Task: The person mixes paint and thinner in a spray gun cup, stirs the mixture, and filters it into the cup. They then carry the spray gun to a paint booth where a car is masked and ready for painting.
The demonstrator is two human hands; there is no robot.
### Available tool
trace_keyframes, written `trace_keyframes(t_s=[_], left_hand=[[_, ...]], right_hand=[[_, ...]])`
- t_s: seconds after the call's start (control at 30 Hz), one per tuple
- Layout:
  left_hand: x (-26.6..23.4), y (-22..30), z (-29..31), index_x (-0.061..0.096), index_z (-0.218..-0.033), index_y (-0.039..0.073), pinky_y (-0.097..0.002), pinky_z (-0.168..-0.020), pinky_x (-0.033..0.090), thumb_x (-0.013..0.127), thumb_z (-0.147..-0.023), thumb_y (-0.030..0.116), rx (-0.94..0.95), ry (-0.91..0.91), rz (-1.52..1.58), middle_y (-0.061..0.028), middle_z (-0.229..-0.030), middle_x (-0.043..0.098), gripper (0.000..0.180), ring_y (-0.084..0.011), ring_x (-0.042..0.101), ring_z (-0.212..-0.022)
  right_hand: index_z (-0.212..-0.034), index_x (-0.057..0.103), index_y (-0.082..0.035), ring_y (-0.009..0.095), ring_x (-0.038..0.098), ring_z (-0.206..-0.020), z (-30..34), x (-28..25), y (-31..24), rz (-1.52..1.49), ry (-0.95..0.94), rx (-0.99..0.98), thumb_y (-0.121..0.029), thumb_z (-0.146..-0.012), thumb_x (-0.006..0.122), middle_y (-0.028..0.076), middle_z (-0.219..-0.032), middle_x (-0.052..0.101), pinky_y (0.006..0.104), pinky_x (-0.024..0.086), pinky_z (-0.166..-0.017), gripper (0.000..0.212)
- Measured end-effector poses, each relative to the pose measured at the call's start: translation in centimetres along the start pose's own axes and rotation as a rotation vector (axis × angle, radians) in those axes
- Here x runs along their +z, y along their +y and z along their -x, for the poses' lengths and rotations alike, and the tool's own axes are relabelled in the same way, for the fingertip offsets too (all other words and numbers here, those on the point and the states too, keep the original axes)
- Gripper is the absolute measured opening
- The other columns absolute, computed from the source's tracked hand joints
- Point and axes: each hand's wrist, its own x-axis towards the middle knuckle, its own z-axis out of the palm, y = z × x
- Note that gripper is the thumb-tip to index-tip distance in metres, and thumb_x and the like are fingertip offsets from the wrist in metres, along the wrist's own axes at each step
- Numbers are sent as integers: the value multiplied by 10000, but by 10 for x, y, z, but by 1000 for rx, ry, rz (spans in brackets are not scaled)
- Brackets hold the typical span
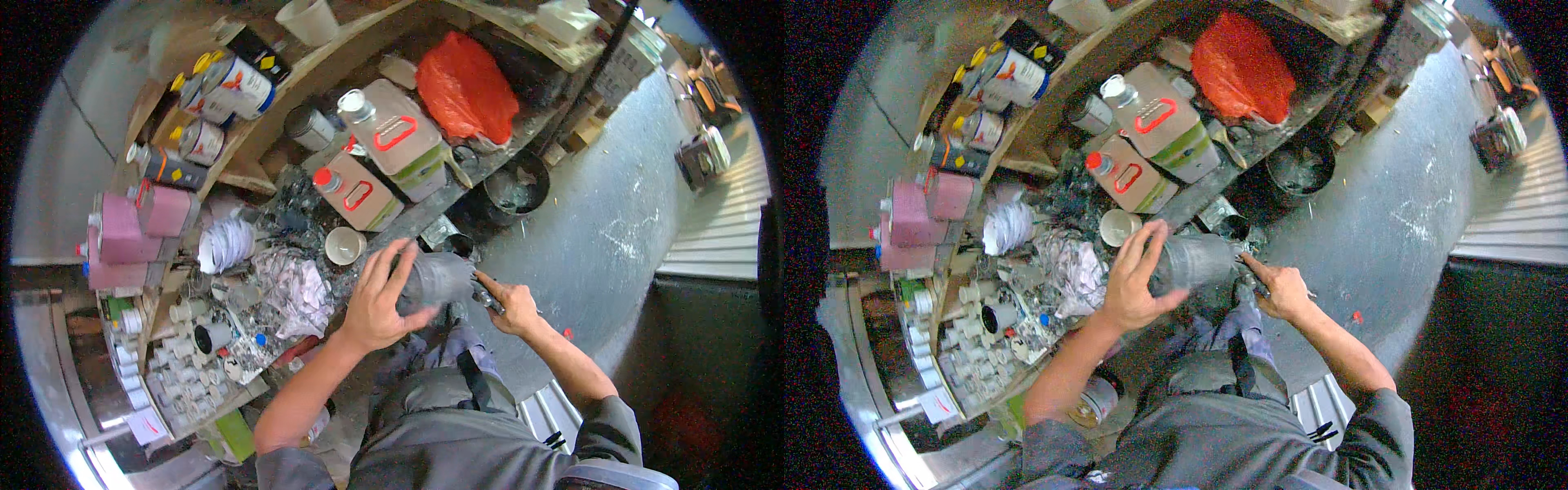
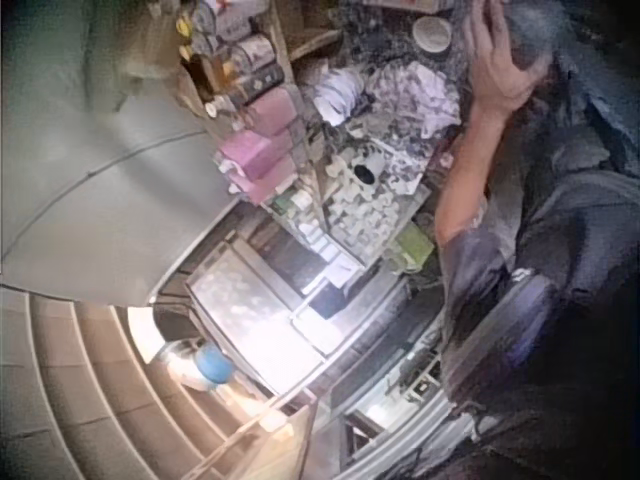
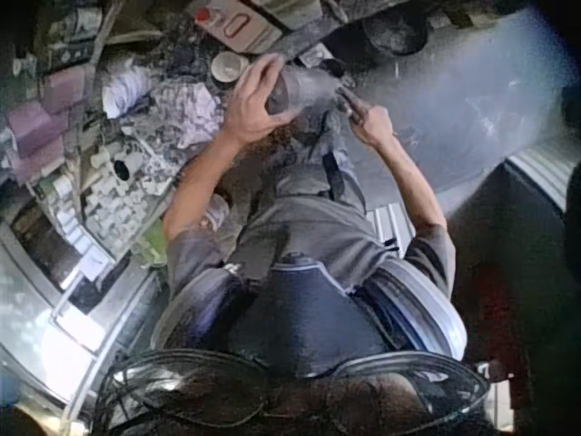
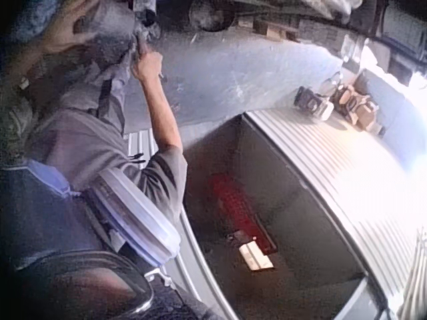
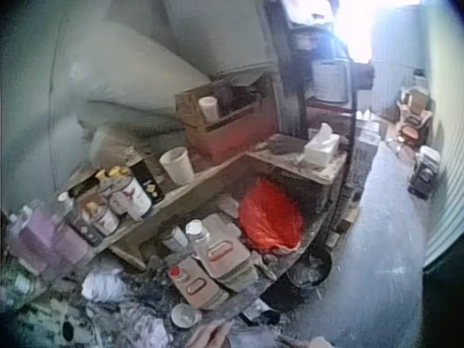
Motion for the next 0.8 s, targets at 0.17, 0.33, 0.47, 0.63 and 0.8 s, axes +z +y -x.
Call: trace_keyframes(t_s=[0.17, 0.33, 0.47, 0.63, 0.8], left_hand=[[49, -4, -22, 479, -1503, -28, -516, -1101, 428, 726, -914, 351, -524, 228, 134, -242, -1416, 552, 743, -455, 528, -1299], [12, 29, -36, 678, -1322, 96, -498, -1018, 507, 793, -698, 217, 26, 116, 38, -173, -1282, 641, 647, -412, 625, -1151], [-44, 61, -34, 722, -1272, 213, -529, -989, 534, 805, -663, 227, 420, -229, 326, -133, -1302, 650, 615, -400, 645, -1143], [-37, 57, -34, 715, -1247, 47, -487, -1038, 505, 866, -675, 257, -34, 119, 196, -205, -1299, 627, 628, -415, 614, -1177], [-14, 47, 3, 704, -1254, 29, -501, -1035, 504, 880, -640, 267, 105, 199, 297, -233, -1313, 629, 682, -435, 628, -1193]], right_hand=[[-1570, 441, -138, 431, 692, -839, 3, -3, -16, 126, 145, 97, -96, -766, 695, 180, -892, 712, 532, 564, -746, 844], [-1455, 603, -78, 303, 751, -900, 9, -29, -8, -338, -194, 7, -83, -792, 685, 194, -1047, 769, 418, 588, -787, 668], [-1352, 685, -8, 184, 712, -838, 15, -53, -10, -733, -667, -72, -41, -775, 696, 154, -1089, 792, 358, 562, -804, 578], [-1423, 662, -198, 384, 703, -689, 9, -72, -40, -178, -296, 35, -78, -792, 722, 248, -767, 674, 452, 554, -717, 645], [-1435, 657, -212, 303, 694, -680, 16, -85, -27, -249, -487, 81, -84, -826, 716, 212, -836, 725, 415, 560, -710, 625]])
